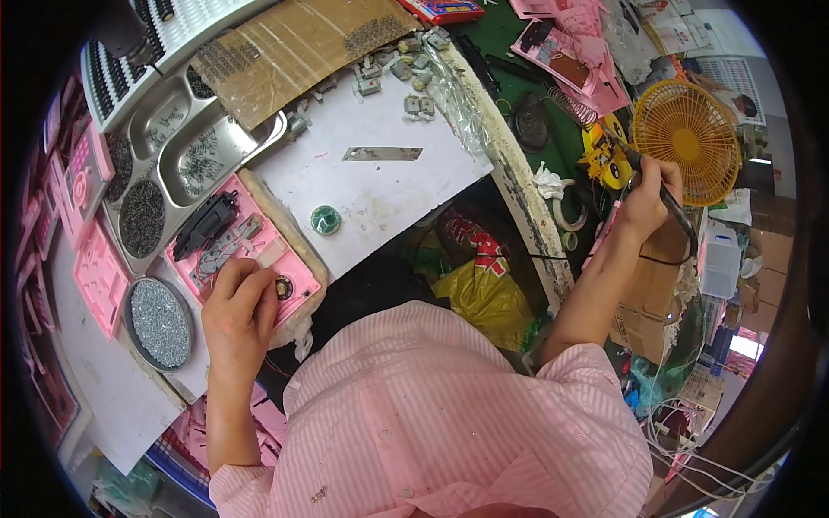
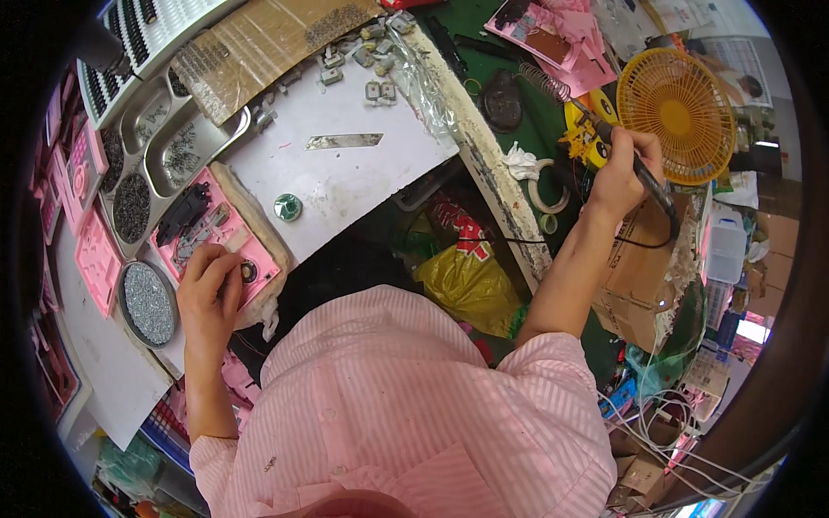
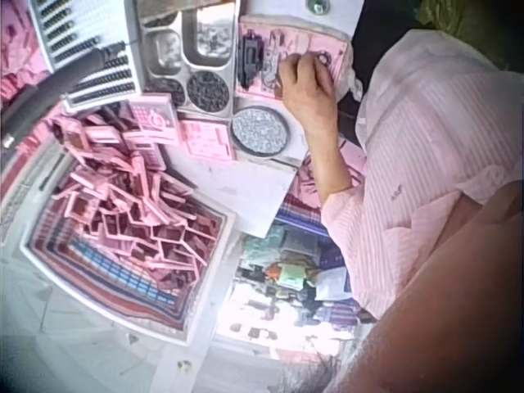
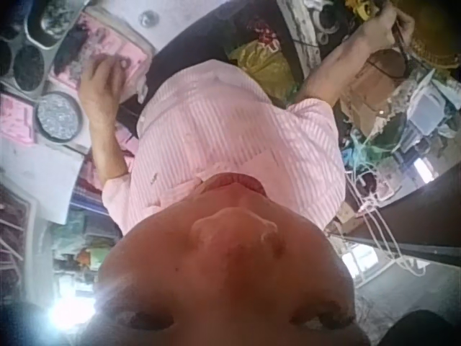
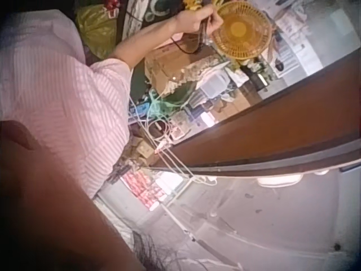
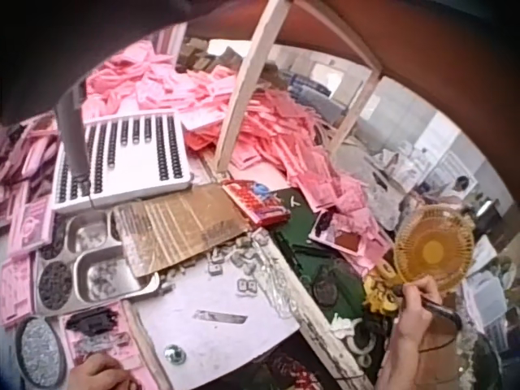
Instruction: Assembling and soldering internal electronic components into a pink plastic toy housing.
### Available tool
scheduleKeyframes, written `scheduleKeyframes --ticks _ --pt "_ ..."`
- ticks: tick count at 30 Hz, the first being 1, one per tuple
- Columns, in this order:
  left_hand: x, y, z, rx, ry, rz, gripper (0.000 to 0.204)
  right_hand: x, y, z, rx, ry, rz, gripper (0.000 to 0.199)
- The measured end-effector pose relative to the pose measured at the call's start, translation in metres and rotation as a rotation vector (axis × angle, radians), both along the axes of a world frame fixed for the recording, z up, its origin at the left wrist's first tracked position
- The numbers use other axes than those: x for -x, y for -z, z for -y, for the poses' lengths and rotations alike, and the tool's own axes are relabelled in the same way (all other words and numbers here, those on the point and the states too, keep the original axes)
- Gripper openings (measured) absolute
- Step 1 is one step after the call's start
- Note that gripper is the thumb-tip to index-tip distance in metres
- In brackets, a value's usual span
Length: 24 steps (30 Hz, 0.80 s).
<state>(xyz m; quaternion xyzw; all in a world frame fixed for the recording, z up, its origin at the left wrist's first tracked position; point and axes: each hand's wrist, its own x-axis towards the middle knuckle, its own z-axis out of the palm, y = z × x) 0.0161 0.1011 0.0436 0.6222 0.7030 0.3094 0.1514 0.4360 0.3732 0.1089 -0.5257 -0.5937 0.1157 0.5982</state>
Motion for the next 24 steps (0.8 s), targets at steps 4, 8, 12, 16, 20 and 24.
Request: scheduleKeyframes --ticks 4,8,12,16,20,24 --pt "-0.001 0.001 0.0 0.025 -0.019 0.009 0.014 -0.003 0.038 -0.035 0.127 -0.038 -0.035 0.014" --pt "0.009 0.003 0.012 -0.035 -0.003 0.006 0.023 0.023 0.064 -0.004 0.607 -0.28 -0.691 0.031" --pt "0.018 0.009 0.03 -0.206 -0.158 0.277 0.039 0.088 0.067 0.089 0.769 -0.65 -0.734 0.034" --pt "0.019 0.016 0.042 -0.32 -0.286 0.333 0.033 0.191 0.075 0.124 0.129 -1.163 0.436 0.031" --pt "0.017 0.013 0.052 -0.31 -0.302 0.251 0.028 0.267 0.073 0.14 -0.049 -1.331 0.675 0.036" --pt "0.018 0.017 0.059 -0.334 -0.294 0.158 0.026 0.276 0.077 0.145 -0.042 -1.238 0.754 0.036"
